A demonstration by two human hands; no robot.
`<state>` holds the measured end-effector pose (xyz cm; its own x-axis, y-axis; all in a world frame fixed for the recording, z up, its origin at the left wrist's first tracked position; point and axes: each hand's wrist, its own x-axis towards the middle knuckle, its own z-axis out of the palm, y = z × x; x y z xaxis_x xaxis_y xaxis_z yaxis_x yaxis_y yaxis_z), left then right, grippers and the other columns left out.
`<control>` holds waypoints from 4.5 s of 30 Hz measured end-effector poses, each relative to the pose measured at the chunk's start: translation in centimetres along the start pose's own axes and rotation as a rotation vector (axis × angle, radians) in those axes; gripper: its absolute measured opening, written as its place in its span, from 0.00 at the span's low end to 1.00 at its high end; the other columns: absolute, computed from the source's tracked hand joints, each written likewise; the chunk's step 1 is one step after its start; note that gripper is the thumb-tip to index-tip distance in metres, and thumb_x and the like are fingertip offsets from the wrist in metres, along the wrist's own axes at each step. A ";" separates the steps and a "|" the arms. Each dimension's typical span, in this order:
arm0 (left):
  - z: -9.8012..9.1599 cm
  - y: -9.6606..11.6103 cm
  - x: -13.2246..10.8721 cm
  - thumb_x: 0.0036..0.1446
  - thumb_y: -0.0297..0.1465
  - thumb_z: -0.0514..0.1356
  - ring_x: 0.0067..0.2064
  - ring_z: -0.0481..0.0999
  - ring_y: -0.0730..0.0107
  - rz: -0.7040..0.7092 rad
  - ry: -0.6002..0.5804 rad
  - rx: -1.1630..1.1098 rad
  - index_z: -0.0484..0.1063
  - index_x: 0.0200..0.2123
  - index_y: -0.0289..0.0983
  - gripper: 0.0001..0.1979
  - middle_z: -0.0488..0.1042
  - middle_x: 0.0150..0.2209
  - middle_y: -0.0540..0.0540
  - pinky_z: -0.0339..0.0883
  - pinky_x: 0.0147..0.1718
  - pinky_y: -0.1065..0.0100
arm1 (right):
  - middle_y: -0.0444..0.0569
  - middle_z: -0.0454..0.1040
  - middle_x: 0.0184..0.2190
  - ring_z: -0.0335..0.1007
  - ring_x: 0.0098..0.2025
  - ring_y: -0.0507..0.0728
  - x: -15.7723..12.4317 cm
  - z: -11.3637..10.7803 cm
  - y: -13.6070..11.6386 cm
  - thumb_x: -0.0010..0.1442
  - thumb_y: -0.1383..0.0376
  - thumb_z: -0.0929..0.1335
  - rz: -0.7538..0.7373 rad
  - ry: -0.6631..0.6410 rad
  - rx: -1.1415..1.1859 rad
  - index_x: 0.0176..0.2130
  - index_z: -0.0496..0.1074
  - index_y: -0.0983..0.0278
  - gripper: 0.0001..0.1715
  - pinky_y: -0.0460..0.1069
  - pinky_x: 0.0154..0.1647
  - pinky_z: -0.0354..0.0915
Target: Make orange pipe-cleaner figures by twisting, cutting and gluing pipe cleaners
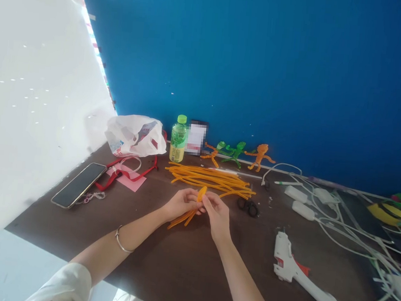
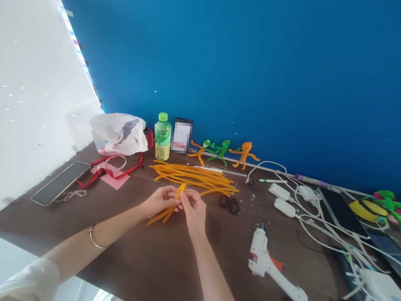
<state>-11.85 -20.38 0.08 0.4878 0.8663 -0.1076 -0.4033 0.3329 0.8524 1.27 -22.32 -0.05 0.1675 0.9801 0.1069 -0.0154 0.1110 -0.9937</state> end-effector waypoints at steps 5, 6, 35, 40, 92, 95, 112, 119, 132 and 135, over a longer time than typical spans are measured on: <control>-0.2 0.1 0.0 0.40 0.36 0.66 0.27 0.72 0.74 0.036 0.013 0.142 0.71 0.32 0.30 0.17 0.73 0.25 0.46 0.65 0.27 0.72 | 0.49 0.70 0.34 0.66 0.34 0.55 -0.3 0.1 -0.4 0.48 0.56 0.69 -0.044 0.049 -0.019 0.31 0.72 0.63 0.14 0.50 0.34 0.64; -0.2 0.1 0.0 0.41 0.36 0.66 0.27 0.72 0.74 0.044 0.016 0.162 0.72 0.32 0.29 0.17 0.73 0.25 0.46 0.65 0.27 0.72 | 0.49 0.70 0.34 0.66 0.34 0.55 -0.3 0.2 -0.5 0.48 0.55 0.69 -0.053 0.059 -0.031 0.31 0.72 0.63 0.14 0.50 0.34 0.64; -0.3 0.5 0.3 0.37 0.35 0.68 0.28 0.72 0.74 -0.022 0.133 -0.074 0.72 0.31 0.30 0.18 0.74 0.28 0.45 0.65 0.36 0.69 | 0.48 0.71 0.35 0.66 0.37 0.56 0.0 0.0 -0.2 0.53 0.56 0.66 -0.023 0.072 0.047 0.35 0.71 0.62 0.13 0.52 0.40 0.62; -0.4 0.7 0.2 0.39 0.36 0.67 0.27 0.71 0.76 -0.074 0.036 -0.021 0.72 0.31 0.29 0.18 0.74 0.27 0.44 0.64 0.32 0.71 | 0.47 0.72 0.30 0.66 0.31 0.55 0.1 -0.1 0.0 0.50 0.55 0.68 0.049 0.066 0.104 0.34 0.71 0.63 0.15 0.51 0.35 0.63; -0.1 0.0 0.3 0.38 0.34 0.68 0.27 0.72 0.74 0.007 0.057 0.015 0.69 0.31 0.31 0.18 0.73 0.26 0.47 0.65 0.31 0.70 | 0.43 0.66 0.21 0.61 0.25 0.52 -0.4 0.9 -0.6 0.50 0.54 0.68 0.153 -0.021 0.387 0.27 0.69 0.63 0.14 0.47 0.25 0.59; 0.2 -0.2 0.1 0.36 0.36 0.68 0.25 0.73 0.72 -0.029 0.090 0.158 0.67 0.32 0.31 0.21 0.72 0.24 0.48 0.68 0.29 0.67 | 0.43 0.66 0.22 0.59 0.24 0.50 -0.4 0.8 -0.2 0.49 0.55 0.69 0.160 0.047 0.367 0.27 0.68 0.63 0.14 0.46 0.24 0.58; -0.5 1.0 0.1 0.48 0.41 0.60 0.15 0.52 0.86 -0.104 -0.133 0.114 0.67 0.25 0.30 0.17 0.61 0.19 0.52 0.39 0.15 0.74 | 0.45 0.72 0.27 0.65 0.26 0.52 0.4 -0.8 -1.1 0.50 0.53 0.68 0.133 0.006 0.224 0.33 0.72 0.63 0.16 0.46 0.23 0.58; -1.2 1.6 0.1 0.47 0.39 0.61 0.15 0.52 0.85 -0.238 -0.298 0.087 0.68 0.29 0.30 0.16 0.59 0.18 0.53 0.38 0.15 0.74 | 0.46 0.69 0.25 0.63 0.26 0.52 0.7 -1.9 -2.6 0.51 0.54 0.68 0.298 -0.365 0.394 0.29 0.71 0.63 0.14 0.44 0.19 0.52; -1.0 1.6 0.1 0.47 0.40 0.61 0.16 0.50 0.86 -0.208 -0.256 0.065 0.66 0.26 0.32 0.15 0.57 0.18 0.54 0.35 0.15 0.74 | 0.45 0.68 0.27 0.61 0.25 0.50 0.5 -0.8 -1.7 0.51 0.54 0.68 0.328 -0.292 0.523 0.27 0.71 0.62 0.14 0.46 0.21 0.53; -0.9 1.6 0.1 0.46 0.40 0.62 0.15 0.49 0.86 -0.215 -0.247 0.074 0.66 0.27 0.31 0.16 0.56 0.17 0.55 0.35 0.15 0.74 | 0.46 0.69 0.28 0.60 0.25 0.50 0.4 -0.6 -1.7 0.52 0.52 0.66 0.315 -0.289 0.498 0.29 0.72 0.62 0.16 0.46 0.22 0.54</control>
<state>-13.21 -19.44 0.96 0.7321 0.6599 -0.1691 -0.2182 0.4623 0.8594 1.92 -22.16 1.63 -0.1906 0.9751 -0.1132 -0.4867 -0.1940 -0.8518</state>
